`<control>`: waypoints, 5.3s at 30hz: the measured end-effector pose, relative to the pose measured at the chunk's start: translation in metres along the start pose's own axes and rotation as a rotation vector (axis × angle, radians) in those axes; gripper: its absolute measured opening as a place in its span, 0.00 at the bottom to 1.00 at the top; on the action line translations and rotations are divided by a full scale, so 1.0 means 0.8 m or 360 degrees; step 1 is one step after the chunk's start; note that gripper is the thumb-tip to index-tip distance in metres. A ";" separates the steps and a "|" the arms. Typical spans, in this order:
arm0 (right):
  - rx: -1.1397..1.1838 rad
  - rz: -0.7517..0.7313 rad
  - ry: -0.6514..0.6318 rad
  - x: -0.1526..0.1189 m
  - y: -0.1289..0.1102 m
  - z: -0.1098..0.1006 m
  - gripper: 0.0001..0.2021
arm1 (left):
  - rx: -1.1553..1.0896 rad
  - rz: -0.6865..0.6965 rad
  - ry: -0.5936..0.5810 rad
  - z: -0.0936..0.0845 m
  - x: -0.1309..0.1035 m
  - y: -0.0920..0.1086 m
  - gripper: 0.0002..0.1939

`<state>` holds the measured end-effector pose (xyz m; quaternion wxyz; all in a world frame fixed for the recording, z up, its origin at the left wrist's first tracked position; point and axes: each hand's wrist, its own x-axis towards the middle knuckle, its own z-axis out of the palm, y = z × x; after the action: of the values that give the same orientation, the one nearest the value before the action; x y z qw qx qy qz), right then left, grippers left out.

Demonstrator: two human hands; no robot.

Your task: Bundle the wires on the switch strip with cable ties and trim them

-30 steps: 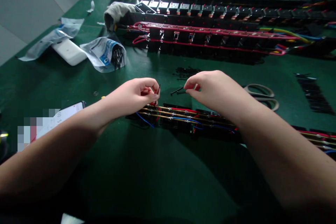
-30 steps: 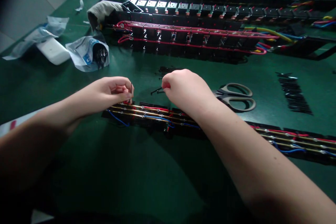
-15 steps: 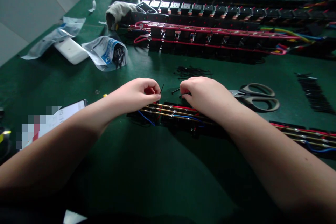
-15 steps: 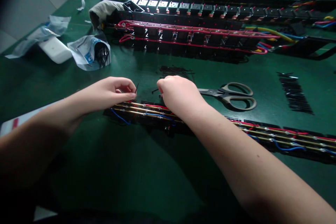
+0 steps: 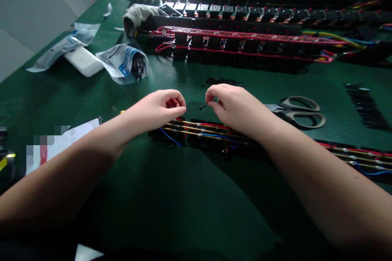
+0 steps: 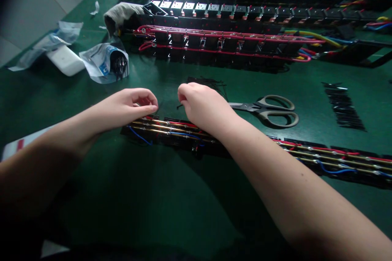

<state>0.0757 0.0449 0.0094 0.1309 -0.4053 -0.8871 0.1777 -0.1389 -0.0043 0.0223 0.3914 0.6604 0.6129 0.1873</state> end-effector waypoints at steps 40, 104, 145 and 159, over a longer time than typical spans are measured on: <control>0.2097 0.0208 0.0391 -0.014 -0.039 0.025 0.08 | 0.1261 0.0529 -0.0310 -0.033 -0.046 0.026 0.09; 0.1007 -0.0040 0.0052 -0.017 -0.044 0.026 0.06 | 0.1486 0.1125 -0.0527 -0.006 -0.043 0.020 0.12; 0.1269 -0.0032 -0.0142 -0.015 -0.041 0.020 0.03 | 0.0523 0.0163 -0.0324 -0.019 -0.032 0.017 0.15; 0.1194 -0.0060 -0.0143 -0.014 -0.043 0.016 0.03 | 0.0479 0.0068 -0.0379 -0.018 -0.033 0.024 0.17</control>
<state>0.0547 0.0126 0.0119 0.2344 -0.3044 -0.7726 0.5055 -0.1417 -0.0242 0.0520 0.3540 0.7418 0.5692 0.0221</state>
